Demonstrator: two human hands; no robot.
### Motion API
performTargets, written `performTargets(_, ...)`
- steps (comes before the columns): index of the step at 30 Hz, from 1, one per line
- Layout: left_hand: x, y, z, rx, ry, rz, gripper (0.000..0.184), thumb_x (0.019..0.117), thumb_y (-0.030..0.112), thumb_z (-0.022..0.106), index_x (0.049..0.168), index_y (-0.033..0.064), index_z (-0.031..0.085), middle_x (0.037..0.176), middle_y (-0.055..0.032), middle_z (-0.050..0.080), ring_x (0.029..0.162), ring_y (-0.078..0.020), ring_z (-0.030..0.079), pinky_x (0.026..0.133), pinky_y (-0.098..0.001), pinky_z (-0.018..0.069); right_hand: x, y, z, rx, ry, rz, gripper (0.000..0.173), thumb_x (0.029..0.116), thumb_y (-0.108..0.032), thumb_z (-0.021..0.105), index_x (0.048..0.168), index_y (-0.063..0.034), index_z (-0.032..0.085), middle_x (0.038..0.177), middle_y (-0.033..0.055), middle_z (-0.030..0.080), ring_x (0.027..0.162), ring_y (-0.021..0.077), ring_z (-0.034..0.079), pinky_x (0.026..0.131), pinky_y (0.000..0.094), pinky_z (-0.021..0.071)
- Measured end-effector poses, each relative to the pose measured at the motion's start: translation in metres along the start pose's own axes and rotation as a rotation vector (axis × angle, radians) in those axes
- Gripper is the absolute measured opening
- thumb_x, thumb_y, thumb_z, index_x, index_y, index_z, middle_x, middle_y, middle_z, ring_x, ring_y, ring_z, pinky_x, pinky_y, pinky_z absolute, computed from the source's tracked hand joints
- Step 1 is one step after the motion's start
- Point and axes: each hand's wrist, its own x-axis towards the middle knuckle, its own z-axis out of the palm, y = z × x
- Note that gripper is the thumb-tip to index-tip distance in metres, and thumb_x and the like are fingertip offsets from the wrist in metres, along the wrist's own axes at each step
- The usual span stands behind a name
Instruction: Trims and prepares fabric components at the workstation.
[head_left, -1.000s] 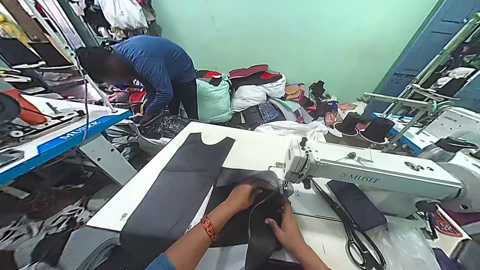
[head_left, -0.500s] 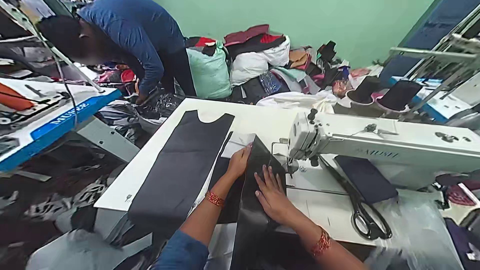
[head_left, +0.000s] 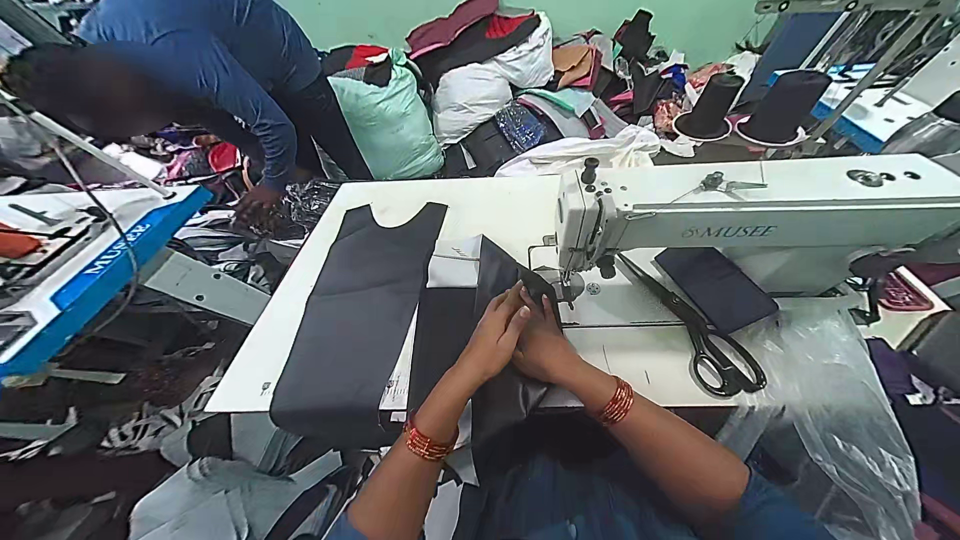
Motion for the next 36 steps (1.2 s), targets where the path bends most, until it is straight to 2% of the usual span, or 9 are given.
performTargets(3,0.003,-0.007,0.01,-0.167,0.056,-0.099,0.055,0.1125,0.033,0.027,0.157,0.0008,0.036,0.157,-0.021,0.044,0.146,-0.0272,0.043,0.121,-0.0434,0.0333,0.0,0.019,0.0,0.562,0.308,-0.003,0.036,0.1028,-0.013,0.047,0.126,0.0048,0.068,0.147,0.0221,0.055,0.146,0.0308,0.043,0.125,0.0484,0.025)
performTargets(5,0.001,-0.013,0.015,-0.185,0.077,-0.12,0.051,0.1128,0.028,0.032,0.156,0.0012,0.039,0.157,-0.0207,0.045,0.146,-0.027,0.043,0.121,-0.0433,0.0335,-0.007,0.036,-0.008,0.924,0.403,0.073,0.033,0.103,-0.007,0.045,0.127,0.0046,0.064,0.141,0.018,0.059,0.132,0.0223,0.056,0.111,0.0394,0.0455)
performTargets(7,-0.001,-0.017,0.02,-0.144,0.082,-0.087,0.049,0.1105,0.024,0.042,0.155,0.0027,0.042,0.154,-0.0211,0.047,0.142,-0.0277,0.048,0.118,-0.0437,0.0389,-0.024,0.048,-0.019,1.056,0.467,0.162,0.03,0.1023,-0.004,0.048,0.128,0.0038,0.061,0.133,0.0169,0.063,0.119,0.0205,0.063,0.102,0.0383,0.0529)
performTargets(11,-0.006,-0.025,0.034,0.096,0.075,0.017,0.059,0.1001,0.032,0.064,0.15,0.0039,0.051,0.155,-0.0228,0.045,0.144,-0.035,0.043,0.118,-0.0497,0.0369,-0.063,0.057,-0.014,0.652,0.423,0.074,0.028,0.1002,-0.005,0.054,0.122,0.0057,0.068,0.131,0.0193,0.065,0.124,0.0228,0.062,0.105,0.0361,0.0507)
performTargets(15,-0.009,-0.033,0.046,0.314,0.122,0.121,0.048,0.0961,0.037,0.066,0.136,0.0108,0.067,0.152,-0.0253,0.048,0.144,-0.0435,0.042,0.117,-0.0576,0.0358,-0.093,0.046,0.012,0.121,0.403,-0.155,0.03,0.1012,-0.008,0.052,0.121,-0.0023,0.073,0.136,0.0168,0.066,0.131,0.0369,0.059,0.111,0.0529,0.0445)
performTargets(23,-0.008,-0.047,0.04,0.413,0.137,0.294,0.063,0.0964,0.051,0.053,0.132,0.0007,0.067,0.143,-0.0355,0.051,0.137,-0.0543,0.045,0.114,-0.0641,0.0327,-0.182,0.062,0.017,0.123,0.657,-0.244,0.02,0.0985,-0.007,0.057,0.104,-0.0013,0.075,0.107,0.0133,0.074,0.098,0.0261,0.069,0.086,0.0371,0.0544)
performTargets(27,-0.01,-0.051,0.036,0.408,0.123,0.28,0.062,0.0994,0.05,0.051,0.133,0.0007,0.066,0.145,-0.0362,0.048,0.139,-0.0529,0.042,0.116,-0.0616,0.0299,-0.253,0.094,0.011,0.062,0.76,-0.096,0.023,0.102,-0.017,0.056,0.102,-0.0031,0.074,0.103,0.0124,0.074,0.101,0.0228,0.069,0.092,0.0345,0.0552)
performTargets(30,-0.01,-0.049,0.035,0.399,0.108,0.26,0.061,0.1003,0.048,0.051,0.135,-0.0003,0.065,0.147,-0.0375,0.045,0.14,-0.0521,0.041,0.118,-0.0582,0.0292,-0.304,0.117,-0.007,0.118,0.778,0.236,0.028,0.104,-0.019,0.052,0.098,0.0006,0.072,0.098,0.0137,0.073,0.097,0.02,0.07,0.09,0.0323,0.056)
performTargets(36,-0.011,-0.049,0.033,0.426,0.092,0.222,0.062,0.1004,0.05,0.052,0.137,0.0018,0.064,0.148,-0.0356,0.046,0.139,-0.0506,0.043,0.118,-0.0573,0.0297,-0.341,0.139,-0.068,0.37,0.41,0.937,0.026,0.1077,-0.01,0.048,0.117,0.002,0.069,0.108,0.0182,0.073,0.1,0.0262,0.072,0.095,0.0438,0.0556)
